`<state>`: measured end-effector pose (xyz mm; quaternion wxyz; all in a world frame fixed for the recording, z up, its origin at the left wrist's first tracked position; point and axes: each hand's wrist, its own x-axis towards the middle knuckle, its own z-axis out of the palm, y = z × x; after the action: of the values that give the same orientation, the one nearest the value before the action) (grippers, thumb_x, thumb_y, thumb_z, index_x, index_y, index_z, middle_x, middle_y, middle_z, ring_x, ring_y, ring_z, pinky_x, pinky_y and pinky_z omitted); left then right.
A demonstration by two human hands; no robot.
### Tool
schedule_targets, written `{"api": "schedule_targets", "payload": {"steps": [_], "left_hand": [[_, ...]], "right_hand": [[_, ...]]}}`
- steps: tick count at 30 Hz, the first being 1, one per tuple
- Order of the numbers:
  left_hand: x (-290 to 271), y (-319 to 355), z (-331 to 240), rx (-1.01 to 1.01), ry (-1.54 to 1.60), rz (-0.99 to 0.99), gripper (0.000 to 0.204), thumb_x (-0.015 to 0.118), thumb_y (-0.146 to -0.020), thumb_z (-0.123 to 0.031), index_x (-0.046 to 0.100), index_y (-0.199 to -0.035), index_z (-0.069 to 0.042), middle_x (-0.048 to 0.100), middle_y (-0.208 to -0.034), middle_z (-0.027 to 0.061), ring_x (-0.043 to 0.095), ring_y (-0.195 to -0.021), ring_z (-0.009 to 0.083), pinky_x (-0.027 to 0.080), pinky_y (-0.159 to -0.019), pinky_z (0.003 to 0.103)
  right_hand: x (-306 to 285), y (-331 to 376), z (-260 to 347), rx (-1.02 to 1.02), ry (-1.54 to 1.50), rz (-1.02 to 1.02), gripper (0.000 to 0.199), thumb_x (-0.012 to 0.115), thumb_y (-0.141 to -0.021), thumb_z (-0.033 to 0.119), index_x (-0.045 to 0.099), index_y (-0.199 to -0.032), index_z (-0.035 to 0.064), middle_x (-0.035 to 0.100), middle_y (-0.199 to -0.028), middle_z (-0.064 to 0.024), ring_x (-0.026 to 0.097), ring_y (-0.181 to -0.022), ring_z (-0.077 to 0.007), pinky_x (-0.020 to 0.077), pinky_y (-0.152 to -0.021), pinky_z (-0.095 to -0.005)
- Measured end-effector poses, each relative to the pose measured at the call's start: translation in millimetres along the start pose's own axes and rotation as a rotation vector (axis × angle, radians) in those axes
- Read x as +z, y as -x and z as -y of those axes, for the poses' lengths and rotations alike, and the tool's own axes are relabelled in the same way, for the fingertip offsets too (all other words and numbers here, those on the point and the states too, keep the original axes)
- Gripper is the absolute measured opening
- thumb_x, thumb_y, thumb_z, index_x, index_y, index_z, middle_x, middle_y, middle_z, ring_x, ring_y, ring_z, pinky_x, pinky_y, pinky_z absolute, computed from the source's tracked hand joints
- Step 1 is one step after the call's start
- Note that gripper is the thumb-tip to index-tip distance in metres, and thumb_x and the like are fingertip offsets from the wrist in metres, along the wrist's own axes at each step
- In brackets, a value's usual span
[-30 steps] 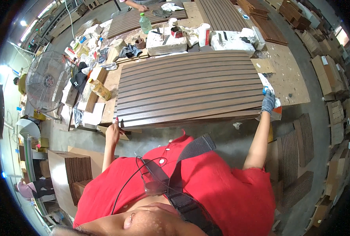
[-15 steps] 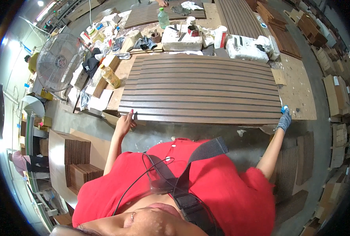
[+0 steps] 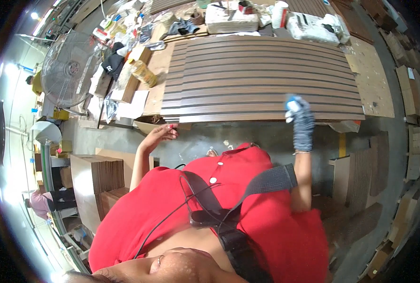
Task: The person wipes a slatted wood panel with a cloth, applies liquid from a bottle, and flips the panel over to wipe the other side.
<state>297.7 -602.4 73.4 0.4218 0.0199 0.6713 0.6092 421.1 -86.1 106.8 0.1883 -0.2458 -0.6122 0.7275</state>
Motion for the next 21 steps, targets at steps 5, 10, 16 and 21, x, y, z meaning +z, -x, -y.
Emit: {"api": "schedule_targets", "payload": {"steps": [5,10,16,21], "left_hand": [[-67,34,73,-0.295,-0.210,-0.088,0.050,0.053,-0.097,-0.049,0.058,-0.129,-0.010,0.068,-0.111,0.0046,0.062,-0.099,0.0162,0.046,-0.089,0.031],[-107,56,115,-0.378,-0.242,-0.187,0.059,0.057,-0.092,-0.055,0.057,-0.129,-0.009,0.067,-0.113,0.0065,0.062,-0.098,0.0179,0.046,-0.088,0.033],[-113,76,122,-0.342,-0.218,-0.214,0.057,0.055,-0.094,-0.052,0.055,-0.129,-0.007,0.067,-0.116,0.0088,0.061,-0.105,0.0210,0.043,-0.095,0.037],[-112,83,130,-0.301,-0.222,-0.216,0.055,0.056,-0.094,-0.050,0.056,-0.130,-0.008,0.067,-0.114,0.0068,0.062,-0.102,0.0187,0.043,-0.091,0.035]], "right_hand": [[159,71,-32,-0.507,0.539,0.312,0.036,0.079,-0.076,0.022,0.056,-0.099,0.0074,0.065,-0.080,-0.0068,0.063,-0.066,-0.0156,0.0531,-0.066,-0.0305],[238,119,-39,-0.449,0.504,0.371,0.032,0.083,-0.072,0.023,0.060,-0.086,0.0061,0.066,-0.078,-0.0077,0.065,-0.071,-0.0193,0.0531,-0.068,-0.0329],[277,136,-39,-0.456,0.684,0.376,0.022,0.080,-0.073,0.021,0.070,-0.088,0.0083,0.066,-0.085,-0.0085,0.064,-0.077,-0.0254,0.0526,-0.073,-0.0353],[288,139,-49,-0.527,0.642,0.380,0.021,0.079,-0.074,0.019,0.069,-0.090,0.0075,0.066,-0.085,-0.0087,0.064,-0.080,-0.0265,0.0525,-0.074,-0.0355]]}}
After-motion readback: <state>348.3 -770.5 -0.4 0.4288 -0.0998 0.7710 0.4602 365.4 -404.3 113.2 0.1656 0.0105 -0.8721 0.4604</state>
